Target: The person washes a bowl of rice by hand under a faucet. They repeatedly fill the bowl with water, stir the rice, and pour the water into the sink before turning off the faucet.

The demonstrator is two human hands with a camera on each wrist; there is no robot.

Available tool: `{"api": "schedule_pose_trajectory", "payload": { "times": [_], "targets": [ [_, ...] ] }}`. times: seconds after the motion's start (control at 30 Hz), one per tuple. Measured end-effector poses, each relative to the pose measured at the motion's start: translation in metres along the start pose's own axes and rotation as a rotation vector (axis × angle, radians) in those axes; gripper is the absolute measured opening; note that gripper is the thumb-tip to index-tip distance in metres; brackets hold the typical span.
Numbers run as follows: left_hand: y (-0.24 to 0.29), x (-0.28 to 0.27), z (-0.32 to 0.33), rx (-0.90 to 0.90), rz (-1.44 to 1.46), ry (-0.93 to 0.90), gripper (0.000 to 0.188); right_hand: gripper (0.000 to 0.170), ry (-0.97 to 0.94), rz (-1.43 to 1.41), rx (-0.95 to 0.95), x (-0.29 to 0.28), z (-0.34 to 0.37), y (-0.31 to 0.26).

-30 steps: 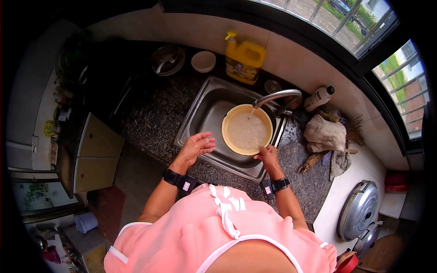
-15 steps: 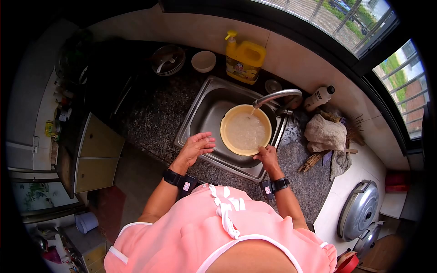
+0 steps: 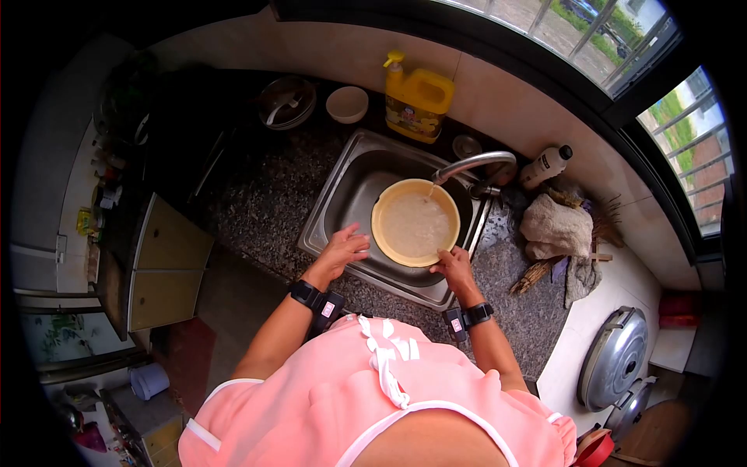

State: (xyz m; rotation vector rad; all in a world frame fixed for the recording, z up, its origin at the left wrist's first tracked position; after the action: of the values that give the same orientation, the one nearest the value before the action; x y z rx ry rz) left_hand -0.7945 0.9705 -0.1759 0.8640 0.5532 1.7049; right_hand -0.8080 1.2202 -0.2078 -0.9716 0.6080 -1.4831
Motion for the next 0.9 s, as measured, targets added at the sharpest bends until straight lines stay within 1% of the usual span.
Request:
{"api": "schedule_pose_trajectory", "payload": {
  "times": [0.07, 0.17, 0.27, 0.3, 0.37, 0.57, 0.63, 0.77, 0.8, 0.9],
  "targets": [
    [-0.002, 0.012, -0.005, -0.042, -0.028, -0.031, 0.056, 0.022, -0.012, -0.012, 0.008, 0.002, 0.000, -0.001],
    [-0.001, 0.044, -0.010, -0.067, 0.022, -0.220, 0.050, 0.022, -0.021, -0.019, 0.011, 0.002, 0.000, -0.001],
    [-0.016, 0.049, -0.022, -0.126, 0.043, -0.222, 0.040, 0.021, -0.033, -0.038, 0.008, 0.004, 0.000, -0.005],
    [-0.018, 0.052, -0.026, -0.112, 0.072, -0.230, 0.038, 0.021, -0.031, -0.043, 0.007, 0.003, 0.000, -0.006],
    [-0.019, 0.057, -0.030, -0.086, 0.130, -0.244, 0.036, 0.020, -0.029, -0.054, 0.007, 0.003, 0.000, -0.008],
    [-0.012, 0.062, -0.035, -0.042, 0.113, -0.164, 0.036, 0.021, -0.017, -0.059, 0.031, -0.001, 0.001, -0.013],
    [-0.015, 0.062, -0.038, -0.045, 0.135, -0.151, 0.036, 0.024, -0.041, -0.028, 0.040, -0.005, -0.003, -0.009],
    [-0.013, 0.068, -0.038, -0.043, 0.184, -0.158, 0.037, 0.033, -0.097, -0.022, 0.112, -0.007, 0.005, -0.028],
    [-0.014, 0.069, -0.039, -0.038, 0.192, -0.160, 0.037, 0.038, -0.096, 0.009, 0.099, -0.012, 0.004, -0.033],
    [-0.013, 0.069, -0.041, -0.019, 0.211, -0.151, 0.035, 0.039, 0.026, -0.120, 0.006, -0.044, -0.006, -0.046]
  ]
}}
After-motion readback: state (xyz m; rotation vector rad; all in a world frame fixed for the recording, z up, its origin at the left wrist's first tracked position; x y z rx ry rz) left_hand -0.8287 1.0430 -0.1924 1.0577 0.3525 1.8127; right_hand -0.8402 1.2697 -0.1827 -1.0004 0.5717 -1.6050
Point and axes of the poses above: each hand's wrist, its own z-axis away from the middle knuckle, its own x-axis out of the palm, y = z × x, the point moved 10 cm from there along -z, towards the middle knuckle, and after that the axes turned 5 degrees about z, right-handed, at the moved point
